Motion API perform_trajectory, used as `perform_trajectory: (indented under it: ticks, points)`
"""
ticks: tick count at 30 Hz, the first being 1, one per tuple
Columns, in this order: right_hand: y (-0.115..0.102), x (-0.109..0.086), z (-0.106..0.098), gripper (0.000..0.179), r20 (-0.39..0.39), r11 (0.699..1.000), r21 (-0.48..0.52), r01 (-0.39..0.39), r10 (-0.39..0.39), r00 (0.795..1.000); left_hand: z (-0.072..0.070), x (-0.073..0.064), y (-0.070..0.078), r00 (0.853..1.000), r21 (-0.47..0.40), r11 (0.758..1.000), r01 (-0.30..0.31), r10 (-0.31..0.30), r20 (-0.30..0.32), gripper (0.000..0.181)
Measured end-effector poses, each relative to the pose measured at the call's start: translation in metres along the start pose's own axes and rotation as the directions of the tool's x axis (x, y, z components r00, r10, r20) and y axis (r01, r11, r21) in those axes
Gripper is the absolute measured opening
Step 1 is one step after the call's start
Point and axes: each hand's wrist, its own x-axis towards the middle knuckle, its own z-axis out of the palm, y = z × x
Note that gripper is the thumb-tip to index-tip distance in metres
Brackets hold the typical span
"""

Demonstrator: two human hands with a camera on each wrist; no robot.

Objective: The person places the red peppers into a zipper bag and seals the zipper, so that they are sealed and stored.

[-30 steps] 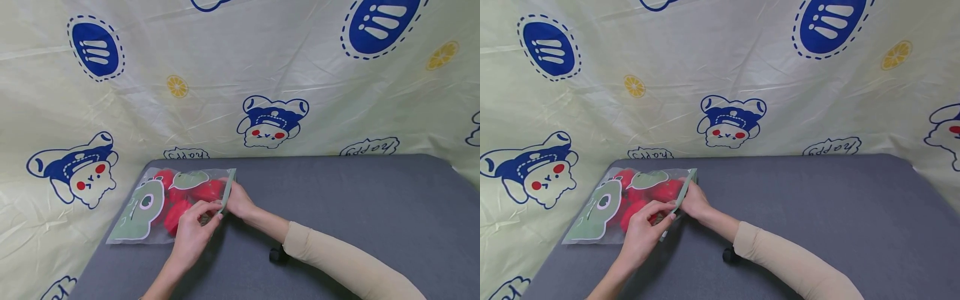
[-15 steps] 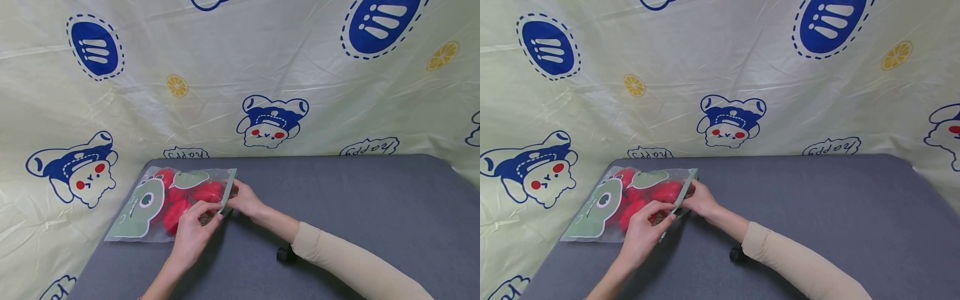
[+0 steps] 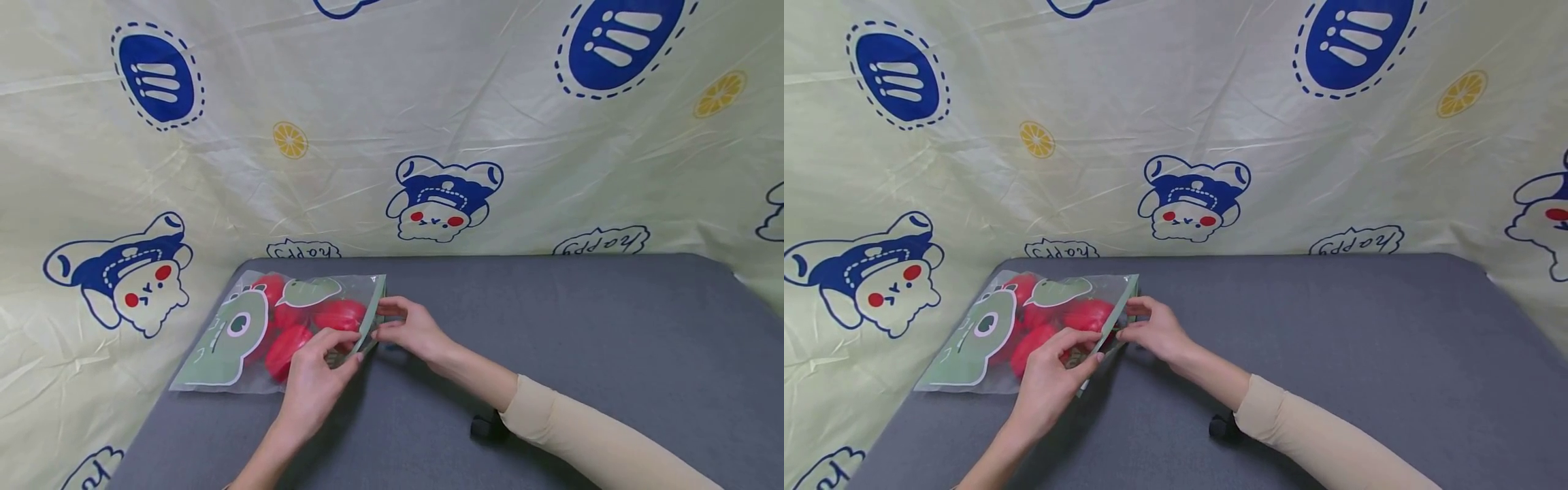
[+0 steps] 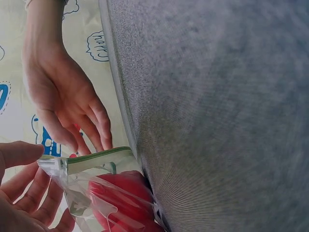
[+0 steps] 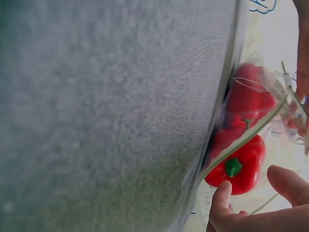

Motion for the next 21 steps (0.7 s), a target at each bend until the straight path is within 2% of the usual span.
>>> perform_trajectory:
  ticks: [5,12,17,19,21]
  points:
    - [-0.005,-0.011,-0.008,0.05,0.006,1.0,-0.011,0.005,-0.005,1.0,-0.003,-0.002,0.002,1.0,0.0,1.0,0.011,-0.011,-0.004,0.029]
    - [-0.007,-0.028,-0.016,0.047,0.072,0.999,-0.032,0.02,-0.018,0.997,-0.01,-0.008,0.002,0.999,-0.061,0.997,0.052,-0.051,0.018,0.032]
    - [-0.006,-0.041,-0.017,0.044,0.098,0.999,-0.051,0.017,-0.012,0.995,-0.017,-0.015,0.004,0.998,-0.064,0.996,0.06,-0.059,0.022,0.029]
    - [-0.005,-0.045,-0.016,0.043,0.11,0.999,-0.049,0.008,-0.002,0.994,-0.021,-0.019,0.005,0.996,-0.065,0.994,0.084,-0.082,0.028,0.027]
    - [-0.004,-0.049,-0.015,0.042,0.128,0.999,-0.045,0.003,0.003,0.992,-0.024,-0.023,0.007,0.991,-0.084,0.988,0.133,-0.129,0.046,0.024]
